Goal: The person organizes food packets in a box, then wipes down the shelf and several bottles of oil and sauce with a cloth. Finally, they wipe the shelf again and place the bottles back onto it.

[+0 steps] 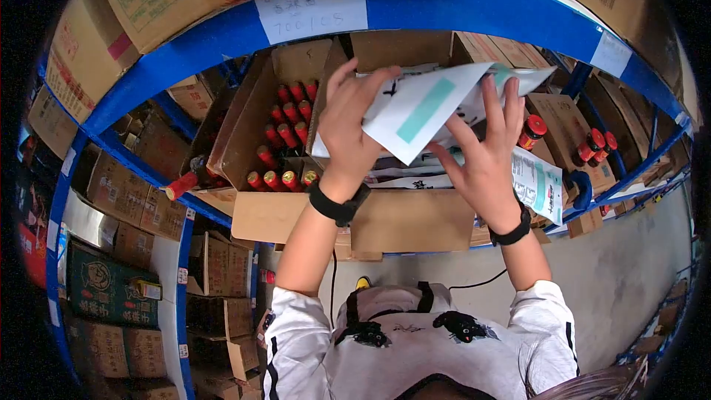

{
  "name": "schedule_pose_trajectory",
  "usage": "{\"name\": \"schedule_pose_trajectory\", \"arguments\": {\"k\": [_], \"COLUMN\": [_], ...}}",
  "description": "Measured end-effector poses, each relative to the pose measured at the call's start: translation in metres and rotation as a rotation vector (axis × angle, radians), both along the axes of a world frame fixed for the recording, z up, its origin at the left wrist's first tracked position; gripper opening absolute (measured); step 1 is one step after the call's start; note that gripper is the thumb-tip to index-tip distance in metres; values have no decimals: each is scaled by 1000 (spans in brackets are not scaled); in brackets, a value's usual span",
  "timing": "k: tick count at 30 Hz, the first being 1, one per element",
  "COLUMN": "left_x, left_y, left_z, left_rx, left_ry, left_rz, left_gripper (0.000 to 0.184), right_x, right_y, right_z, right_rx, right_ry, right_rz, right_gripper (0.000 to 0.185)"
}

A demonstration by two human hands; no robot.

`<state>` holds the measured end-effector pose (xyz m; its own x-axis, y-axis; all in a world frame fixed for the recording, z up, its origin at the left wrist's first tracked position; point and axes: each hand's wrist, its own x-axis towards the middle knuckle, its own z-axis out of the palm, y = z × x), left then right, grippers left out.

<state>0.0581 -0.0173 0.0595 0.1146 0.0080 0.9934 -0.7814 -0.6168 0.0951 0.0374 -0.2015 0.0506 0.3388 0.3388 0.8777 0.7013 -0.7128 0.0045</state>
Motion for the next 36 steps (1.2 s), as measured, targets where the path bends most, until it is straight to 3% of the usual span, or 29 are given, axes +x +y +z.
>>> {"name": "schedule_pose_trajectory", "arguments": {"k": [6,9,14,17,20,22,24,26,28,29,31,36], "left_x": [16,24,35,47,66,64,67,62,61,65,69,83], "left_y": [4,0,-16,-27,-36,-36,-32,-35,-36,-37,-41,-56], "left_z": [-3,-23,-38,-56,-109,-110,-108,-102,-105,-109,-117,-119], "left_rx": [208,417,613,743,712,712,574,689,800,837,836,836], "left_ry": [132,346,542,750,724,861,1173,1140,1094,1195,1193,1170], "left_rz": [-1,104,135,22,4,16,-168,-139,-258,-262,-243,-187], "left_gripper": [43,51,47,42,38,40,41,45,50,52,52,50], "right_x": [11,12,6,11,23,27,29,25,20,18,12,10], "right_y": [-17,-22,-28,-33,-38,-36,-36,-36,-37,-37,-36,-31], "right_z": [-34,-62,-80,-93,-113,-117,-123,-127,-127,-130,-138,-132], "right_rx": [34,10,1,25,-52,-144,-147,-152,-169,-166,-36,-9], "right_ry": [196,330,484,517,524,425,451,487,492,489,365,426], "right_rz": [30,-31,-39,-49,-44,-54,-69,-82,-108,-111,-86,-101], "right_gripper": [66,67,69,58,43,32,32,32,31,31,29,29]}}
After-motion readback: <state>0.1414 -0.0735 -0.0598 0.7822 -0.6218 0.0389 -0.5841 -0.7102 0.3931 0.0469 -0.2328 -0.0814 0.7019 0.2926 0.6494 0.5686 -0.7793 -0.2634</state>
